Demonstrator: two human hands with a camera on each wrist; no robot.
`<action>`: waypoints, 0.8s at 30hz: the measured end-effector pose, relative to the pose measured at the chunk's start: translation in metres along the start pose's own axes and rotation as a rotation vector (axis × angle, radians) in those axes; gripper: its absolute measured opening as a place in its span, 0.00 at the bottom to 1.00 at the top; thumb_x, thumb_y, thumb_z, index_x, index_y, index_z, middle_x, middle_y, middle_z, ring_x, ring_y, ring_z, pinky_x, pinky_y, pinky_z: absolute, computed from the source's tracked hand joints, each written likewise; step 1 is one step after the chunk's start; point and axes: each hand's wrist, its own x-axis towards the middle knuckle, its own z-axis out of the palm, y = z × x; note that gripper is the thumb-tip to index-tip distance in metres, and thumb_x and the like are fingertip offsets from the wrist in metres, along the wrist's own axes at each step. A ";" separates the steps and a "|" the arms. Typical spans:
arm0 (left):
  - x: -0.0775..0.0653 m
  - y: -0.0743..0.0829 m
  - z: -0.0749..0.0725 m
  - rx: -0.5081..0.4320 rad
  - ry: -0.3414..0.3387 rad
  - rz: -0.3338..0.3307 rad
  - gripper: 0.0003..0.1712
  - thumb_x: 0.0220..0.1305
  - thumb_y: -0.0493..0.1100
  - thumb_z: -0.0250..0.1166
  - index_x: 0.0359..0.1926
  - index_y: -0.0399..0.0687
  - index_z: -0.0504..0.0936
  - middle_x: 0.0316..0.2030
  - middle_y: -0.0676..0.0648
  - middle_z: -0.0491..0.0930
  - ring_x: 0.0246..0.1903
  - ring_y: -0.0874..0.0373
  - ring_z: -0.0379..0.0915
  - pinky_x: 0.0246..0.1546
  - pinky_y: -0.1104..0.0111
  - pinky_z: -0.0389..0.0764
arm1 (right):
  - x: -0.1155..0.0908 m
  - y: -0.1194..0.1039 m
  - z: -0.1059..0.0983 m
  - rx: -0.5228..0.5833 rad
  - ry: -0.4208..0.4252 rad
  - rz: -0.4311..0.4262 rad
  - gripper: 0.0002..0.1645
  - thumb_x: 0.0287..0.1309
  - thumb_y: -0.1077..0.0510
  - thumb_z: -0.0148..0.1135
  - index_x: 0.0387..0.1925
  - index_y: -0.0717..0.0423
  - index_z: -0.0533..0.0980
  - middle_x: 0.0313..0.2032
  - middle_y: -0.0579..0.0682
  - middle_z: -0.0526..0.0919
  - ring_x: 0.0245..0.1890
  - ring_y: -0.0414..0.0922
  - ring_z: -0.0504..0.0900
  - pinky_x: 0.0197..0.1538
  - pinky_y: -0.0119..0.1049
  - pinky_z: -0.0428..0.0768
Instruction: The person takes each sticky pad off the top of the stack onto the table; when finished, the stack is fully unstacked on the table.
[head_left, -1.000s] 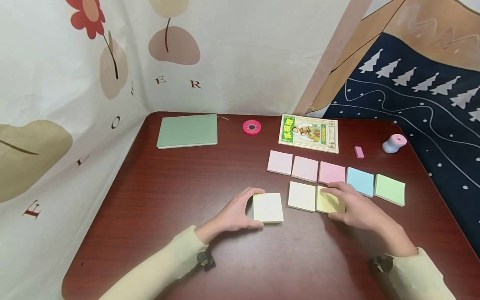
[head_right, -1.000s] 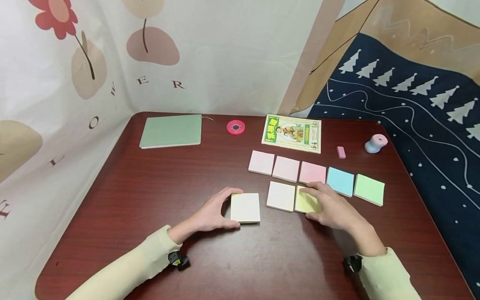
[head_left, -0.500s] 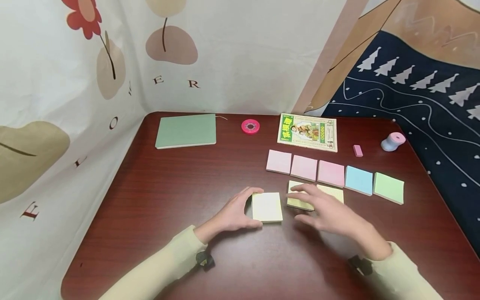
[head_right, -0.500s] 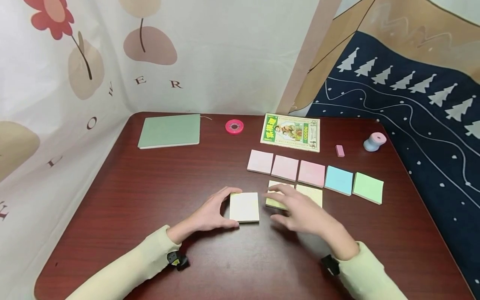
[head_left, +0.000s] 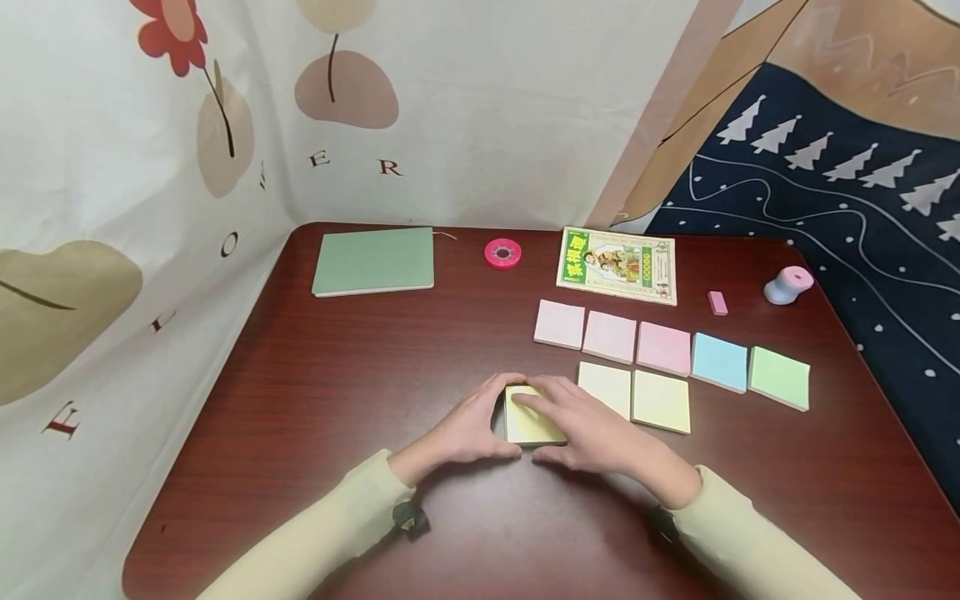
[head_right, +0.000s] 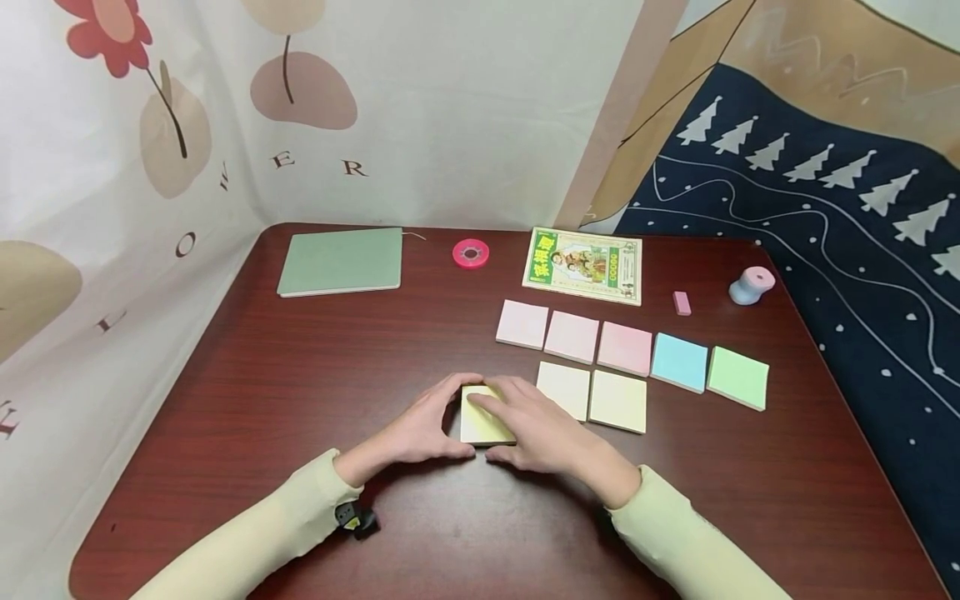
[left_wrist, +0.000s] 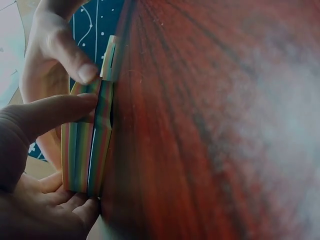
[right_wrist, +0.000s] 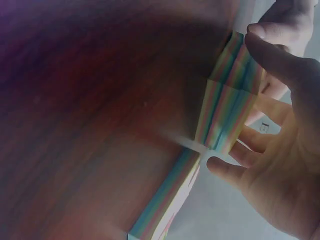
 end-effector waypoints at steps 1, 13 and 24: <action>0.000 0.000 0.000 0.002 -0.001 0.000 0.57 0.36 0.41 0.82 0.69 0.49 0.62 0.62 0.49 0.69 0.57 0.55 0.68 0.57 0.56 0.69 | 0.001 0.000 0.001 -0.003 0.002 0.002 0.46 0.48 0.45 0.76 0.67 0.53 0.68 0.65 0.56 0.67 0.62 0.51 0.67 0.62 0.47 0.69; 0.001 0.000 0.002 0.019 -0.001 0.007 0.55 0.38 0.40 0.81 0.69 0.48 0.62 0.61 0.49 0.70 0.58 0.55 0.68 0.59 0.57 0.69 | 0.001 0.004 -0.006 0.000 0.010 0.066 0.44 0.44 0.48 0.78 0.64 0.52 0.73 0.57 0.52 0.73 0.52 0.46 0.73 0.50 0.43 0.77; 0.001 0.001 0.001 0.012 0.012 0.024 0.53 0.38 0.38 0.81 0.67 0.47 0.65 0.58 0.50 0.72 0.55 0.57 0.69 0.58 0.58 0.69 | -0.062 0.036 -0.049 0.027 0.101 0.290 0.44 0.43 0.50 0.79 0.64 0.48 0.72 0.60 0.53 0.72 0.56 0.51 0.72 0.51 0.53 0.75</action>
